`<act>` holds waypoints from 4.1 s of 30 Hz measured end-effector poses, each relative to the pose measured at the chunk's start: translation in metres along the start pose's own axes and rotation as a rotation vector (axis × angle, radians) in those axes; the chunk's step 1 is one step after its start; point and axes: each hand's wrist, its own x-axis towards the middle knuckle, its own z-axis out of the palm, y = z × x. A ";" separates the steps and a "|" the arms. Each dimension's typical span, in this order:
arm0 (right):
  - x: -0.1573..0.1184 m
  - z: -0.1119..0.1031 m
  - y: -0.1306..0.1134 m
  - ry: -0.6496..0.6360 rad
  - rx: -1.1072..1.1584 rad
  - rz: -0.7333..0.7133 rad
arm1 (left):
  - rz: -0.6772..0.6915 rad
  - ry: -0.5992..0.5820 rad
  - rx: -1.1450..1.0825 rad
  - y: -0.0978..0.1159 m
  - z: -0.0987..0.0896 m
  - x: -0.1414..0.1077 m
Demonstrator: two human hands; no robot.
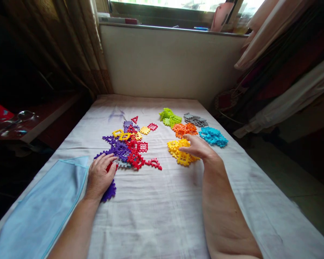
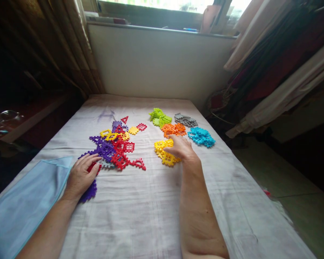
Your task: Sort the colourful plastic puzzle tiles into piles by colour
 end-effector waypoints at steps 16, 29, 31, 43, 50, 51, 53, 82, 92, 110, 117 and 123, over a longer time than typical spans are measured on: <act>0.089 0.059 -0.127 0.032 -0.125 -0.348 | -0.014 0.019 -0.021 0.000 0.001 -0.001; 0.074 0.069 -0.133 0.033 -0.089 -0.199 | 0.049 0.040 0.004 -0.005 0.003 -0.001; 0.068 0.065 -0.130 0.031 -0.077 -0.190 | 0.062 0.037 0.006 -0.006 0.003 0.000; 0.069 0.060 -0.119 -0.009 -0.143 -0.218 | 0.047 0.035 0.007 -0.009 0.006 -0.001; 0.070 0.056 -0.129 -0.029 -0.178 -0.256 | 0.056 0.036 0.006 -0.010 0.007 0.000; 0.067 0.057 -0.130 -0.025 -0.174 -0.245 | 0.051 0.033 0.006 -0.009 0.006 0.000; 0.057 0.057 -0.128 -0.020 -0.150 -0.223 | 0.040 0.029 0.003 -0.008 0.006 0.000; -0.054 0.075 -0.122 -0.075 0.524 -0.468 | 0.096 -0.040 -0.056 0.033 0.008 -0.004; -0.070 0.072 -0.162 0.009 -0.033 -0.626 | 0.080 -0.084 -0.080 0.019 0.003 -0.002; -0.023 0.042 -0.003 0.351 1.121 0.057 | -0.003 -0.107 -0.170 0.013 0.001 0.000; -0.021 0.061 0.065 0.437 1.059 0.322 | 0.033 -0.048 -0.096 0.011 0.008 -0.001; -0.014 0.076 0.071 0.458 0.881 0.335 | 0.066 -0.017 -0.091 0.012 0.006 -0.002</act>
